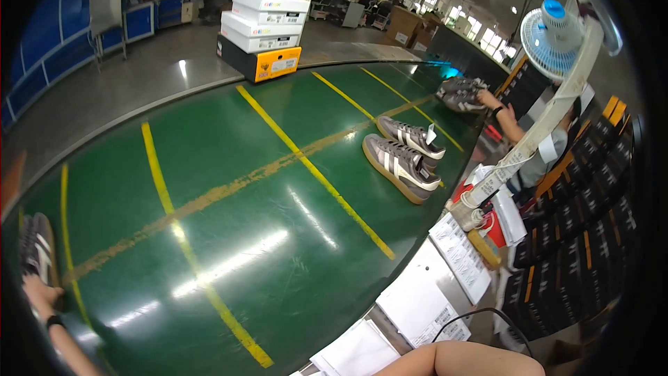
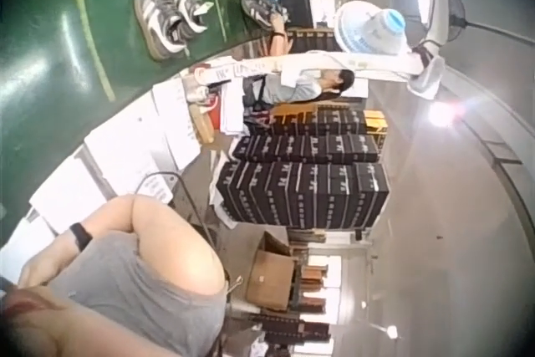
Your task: The recorder is matching labels and documents with finished shoes on a conveyor belt in a factory setting.
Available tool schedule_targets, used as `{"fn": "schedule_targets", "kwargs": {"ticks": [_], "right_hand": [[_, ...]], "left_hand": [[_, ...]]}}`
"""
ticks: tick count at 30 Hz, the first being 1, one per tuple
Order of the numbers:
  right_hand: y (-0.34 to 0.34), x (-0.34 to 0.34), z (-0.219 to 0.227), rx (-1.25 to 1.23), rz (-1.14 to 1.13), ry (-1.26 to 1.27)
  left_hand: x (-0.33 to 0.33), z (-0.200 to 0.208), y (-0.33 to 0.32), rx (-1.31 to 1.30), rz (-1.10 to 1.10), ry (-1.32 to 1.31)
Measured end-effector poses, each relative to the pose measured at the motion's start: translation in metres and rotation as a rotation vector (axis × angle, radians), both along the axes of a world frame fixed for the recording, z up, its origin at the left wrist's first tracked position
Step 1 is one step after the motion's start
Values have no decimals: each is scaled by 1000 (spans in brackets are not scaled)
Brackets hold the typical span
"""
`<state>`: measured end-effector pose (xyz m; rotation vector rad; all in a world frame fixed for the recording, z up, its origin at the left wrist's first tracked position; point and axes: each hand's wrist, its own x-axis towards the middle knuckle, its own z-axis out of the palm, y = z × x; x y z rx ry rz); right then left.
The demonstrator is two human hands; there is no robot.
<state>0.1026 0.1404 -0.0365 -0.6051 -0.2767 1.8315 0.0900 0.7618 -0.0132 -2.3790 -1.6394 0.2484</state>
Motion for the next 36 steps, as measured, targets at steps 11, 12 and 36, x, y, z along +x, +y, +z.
{"fn": "schedule_targets", "kwargs": {"ticks": [11, 12, 36], "right_hand": [[11, -3, -27, 160, 204, 112], [10, -5, -43, 106, 162, 87], [-9, 10, 10, -15, -2, -177]], "left_hand": [[1, 61, -213, -381, -537, -307], [8, 63, -239, -501, -720, -442], [-110, 187, -675, -441, -1327, -384]]}}
